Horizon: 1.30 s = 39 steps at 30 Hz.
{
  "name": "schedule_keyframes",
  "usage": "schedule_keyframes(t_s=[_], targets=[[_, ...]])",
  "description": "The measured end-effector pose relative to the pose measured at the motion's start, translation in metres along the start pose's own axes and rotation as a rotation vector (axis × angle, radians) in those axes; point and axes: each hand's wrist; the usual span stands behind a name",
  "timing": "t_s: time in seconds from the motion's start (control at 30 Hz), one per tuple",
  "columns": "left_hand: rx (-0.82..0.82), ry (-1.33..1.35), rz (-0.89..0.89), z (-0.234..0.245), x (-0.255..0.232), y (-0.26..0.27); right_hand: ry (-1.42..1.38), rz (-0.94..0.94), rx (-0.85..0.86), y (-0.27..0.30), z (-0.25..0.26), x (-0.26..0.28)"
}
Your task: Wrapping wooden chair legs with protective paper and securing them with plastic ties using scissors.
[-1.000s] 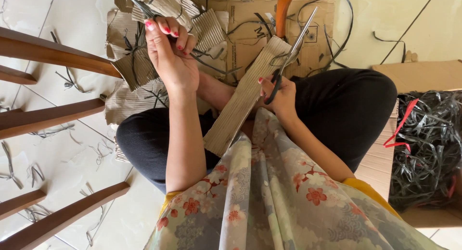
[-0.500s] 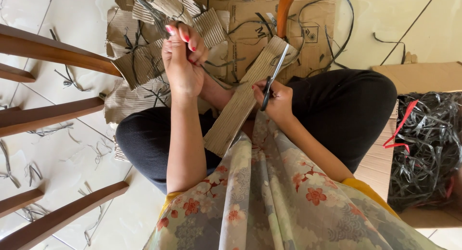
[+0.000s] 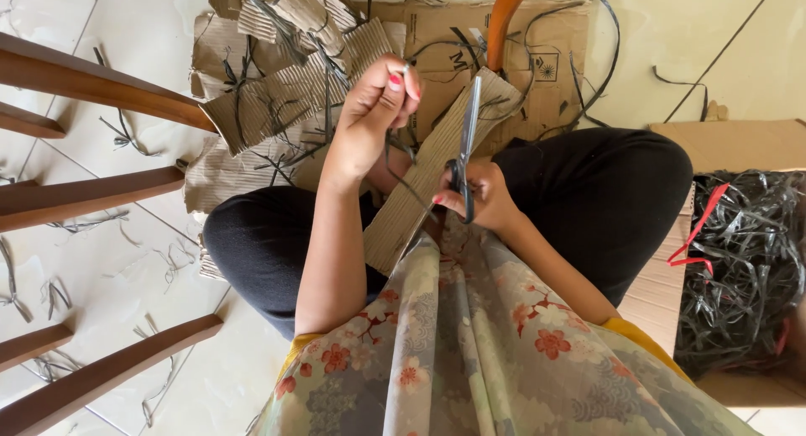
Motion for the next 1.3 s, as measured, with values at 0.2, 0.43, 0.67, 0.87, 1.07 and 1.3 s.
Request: schedule_keyframes(t_s=[0.2, 0.43, 0.67, 0.87, 1.07, 1.3], targets=[[-0.018, -0.084, -0.097, 0.003, 0.01, -0.001, -0.12, -0.021, 0.083, -0.001, 0.005, 0.01], [-0.083, -0.076, -0.074, 0.004, 0.012, -0.001, -0.312, -0.281, 0.352, -0.004, 0.018, 0.029], [-0.108, -0.268, -0.169, 0.005, 0.008, -0.001, -0.569, -0.353, 0.472, 0.0, 0.018, 0.021], [-0.188, -0.346, -0.132, -0.004, 0.01, 0.004, -0.606, -0.41, 0.408, 0.001, 0.014, 0.032], [-0.357, -0.381, -0.18, -0.002, 0.029, 0.003, -0.572, -0.383, 0.505, 0.003, 0.016, 0.033], [-0.358, -0.572, -0.138, -0.02, 0.028, 0.007, -0.613, -0.315, 0.505, -0.003, 0.018, 0.013]])
Point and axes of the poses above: each hand's wrist, its own y-axis away from the middle knuckle, its own z-axis out of the back of the hand, x = y × z, and after that the axes turned 1 degree about y, right-handed
